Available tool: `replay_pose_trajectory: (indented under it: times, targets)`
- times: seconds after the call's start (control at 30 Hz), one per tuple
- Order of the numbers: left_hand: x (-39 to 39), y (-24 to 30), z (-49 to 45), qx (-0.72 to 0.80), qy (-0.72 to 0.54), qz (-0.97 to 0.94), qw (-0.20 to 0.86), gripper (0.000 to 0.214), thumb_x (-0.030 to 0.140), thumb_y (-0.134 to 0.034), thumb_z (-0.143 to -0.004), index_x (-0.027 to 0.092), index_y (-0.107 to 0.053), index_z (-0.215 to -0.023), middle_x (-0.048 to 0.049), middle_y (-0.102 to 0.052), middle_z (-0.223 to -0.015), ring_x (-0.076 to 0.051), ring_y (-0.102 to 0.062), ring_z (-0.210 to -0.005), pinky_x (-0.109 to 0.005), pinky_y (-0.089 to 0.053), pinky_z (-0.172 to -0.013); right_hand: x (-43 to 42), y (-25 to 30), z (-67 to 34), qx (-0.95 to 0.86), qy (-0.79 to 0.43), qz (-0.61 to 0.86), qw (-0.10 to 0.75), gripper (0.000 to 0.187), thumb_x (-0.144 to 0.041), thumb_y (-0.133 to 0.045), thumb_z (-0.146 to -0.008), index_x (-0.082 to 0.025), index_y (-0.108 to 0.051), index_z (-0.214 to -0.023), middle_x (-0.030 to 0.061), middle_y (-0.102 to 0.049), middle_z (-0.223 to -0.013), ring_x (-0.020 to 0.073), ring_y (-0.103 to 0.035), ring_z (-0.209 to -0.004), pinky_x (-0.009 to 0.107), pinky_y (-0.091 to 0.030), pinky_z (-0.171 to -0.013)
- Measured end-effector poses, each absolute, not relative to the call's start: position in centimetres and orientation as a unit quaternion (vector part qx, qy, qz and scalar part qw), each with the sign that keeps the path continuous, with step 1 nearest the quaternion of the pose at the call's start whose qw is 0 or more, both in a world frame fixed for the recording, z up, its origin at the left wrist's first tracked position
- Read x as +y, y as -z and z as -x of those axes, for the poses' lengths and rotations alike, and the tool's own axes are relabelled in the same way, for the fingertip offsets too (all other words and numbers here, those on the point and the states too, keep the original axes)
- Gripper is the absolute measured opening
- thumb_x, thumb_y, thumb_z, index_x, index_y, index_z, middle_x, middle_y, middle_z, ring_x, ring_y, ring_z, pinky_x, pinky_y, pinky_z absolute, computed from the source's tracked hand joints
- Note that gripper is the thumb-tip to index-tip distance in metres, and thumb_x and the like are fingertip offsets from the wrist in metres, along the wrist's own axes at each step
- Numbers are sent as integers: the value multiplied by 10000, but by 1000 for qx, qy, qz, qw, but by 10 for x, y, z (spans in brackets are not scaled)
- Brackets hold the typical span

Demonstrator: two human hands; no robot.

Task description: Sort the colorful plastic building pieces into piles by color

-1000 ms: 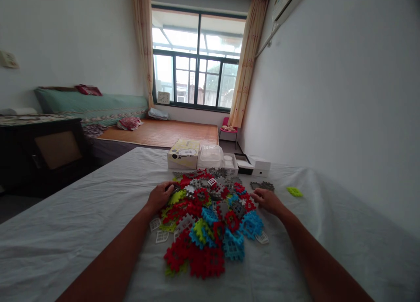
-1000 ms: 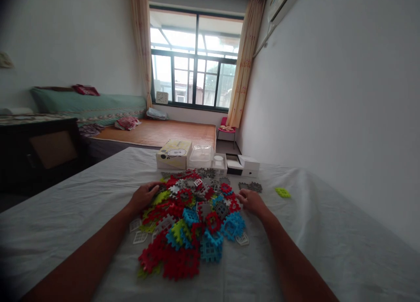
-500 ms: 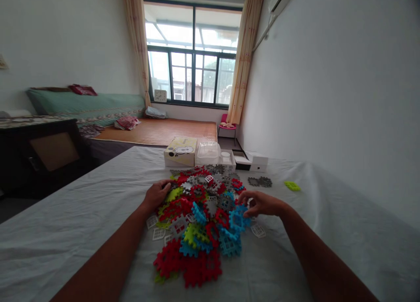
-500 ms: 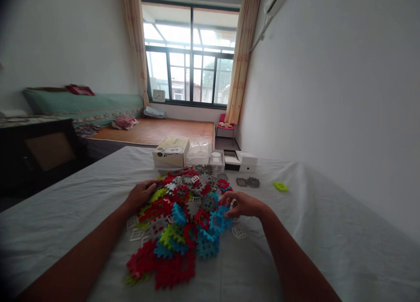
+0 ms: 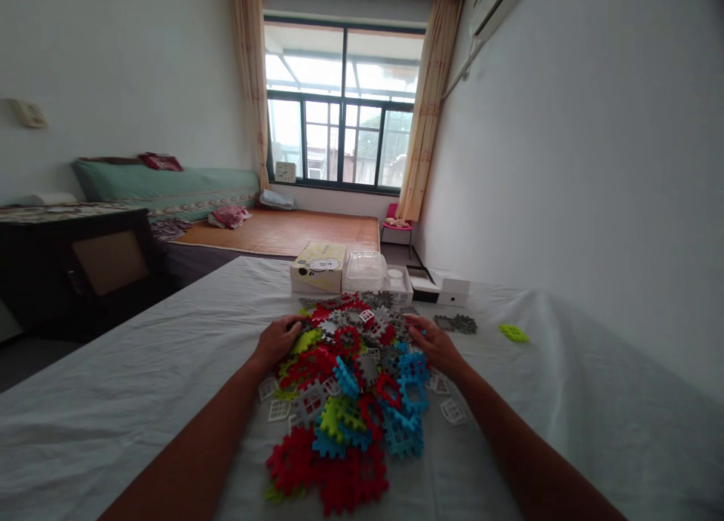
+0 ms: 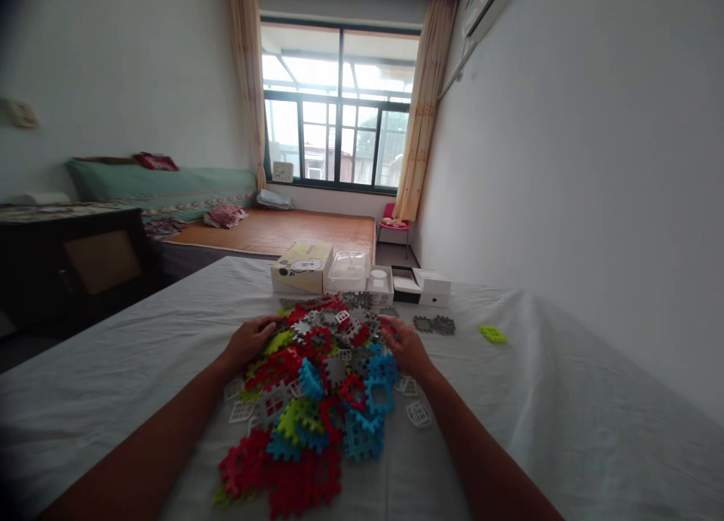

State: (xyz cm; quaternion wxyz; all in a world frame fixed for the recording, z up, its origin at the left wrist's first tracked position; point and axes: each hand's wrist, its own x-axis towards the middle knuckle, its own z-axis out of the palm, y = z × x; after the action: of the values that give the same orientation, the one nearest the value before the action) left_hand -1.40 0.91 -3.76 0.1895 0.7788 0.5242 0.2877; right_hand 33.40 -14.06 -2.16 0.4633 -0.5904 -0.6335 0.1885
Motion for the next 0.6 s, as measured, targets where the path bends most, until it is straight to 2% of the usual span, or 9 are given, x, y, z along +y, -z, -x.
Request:
replay_pose_trajectory:
  times: [0.13,0.27,0.4,0.53,0.6]
  targets:
    - [11,39,15,508,-295,-787,188,415,376,-423,-811,205,-693,-1076,-29,-711,-1079,-218,-638,-995,-271,-469,-860,-135,32,-325,-669,-111,591,437,301,-420,-565,-824,-252,-679,-1046,63,-670,-1105,239,-583,-1076,402,-446,-937]
    - [10,39,15,510,-289,-789,186,416,375,-417,-814,207,-690,-1080,-28,-708,-1088,-213,-636,-1000,-264,-468,-855,-139,28,-319,-631,-97,596,488,222,-422,-593,-803,-228,-681,-866,65,-687,-981,222,-633,-918,346,-506,-789]
    - [10,39,15,517,-282,-787,180,419,387,-416,-813,220,-689,-1083,-18,-716,-1063,-205,-647,-960,-253,-470,-838,-138,25,-332,-580,-96,620,520,301,-472,-579,-798,-219,-616,-956,54,-701,-860,199,-649,-736,327,-517,-683]
    - [13,42,16,514,-289,-787,178,409,396,-420,-809,240,-690,-1074,-3,-710,-1086,-202,-640,-988,-251,-460,-875,-137,35,-389,-477,-32,675,562,462,-523,-551,-779,-189,-588,-1096,88,-713,-919,221,-667,-816,353,-525,-753]
    - [16,44,17,514,-289,-787,180,408,400,-420,-810,245,-691,-1072,-2,-708,-1090,-204,-639,-993,-254,-461,-877,-140,45,-427,-396,-13,705,588,512,-545,-510,-779,-162,-585,-1109,111,-713,-910,226,-676,-797,351,-546,-725]
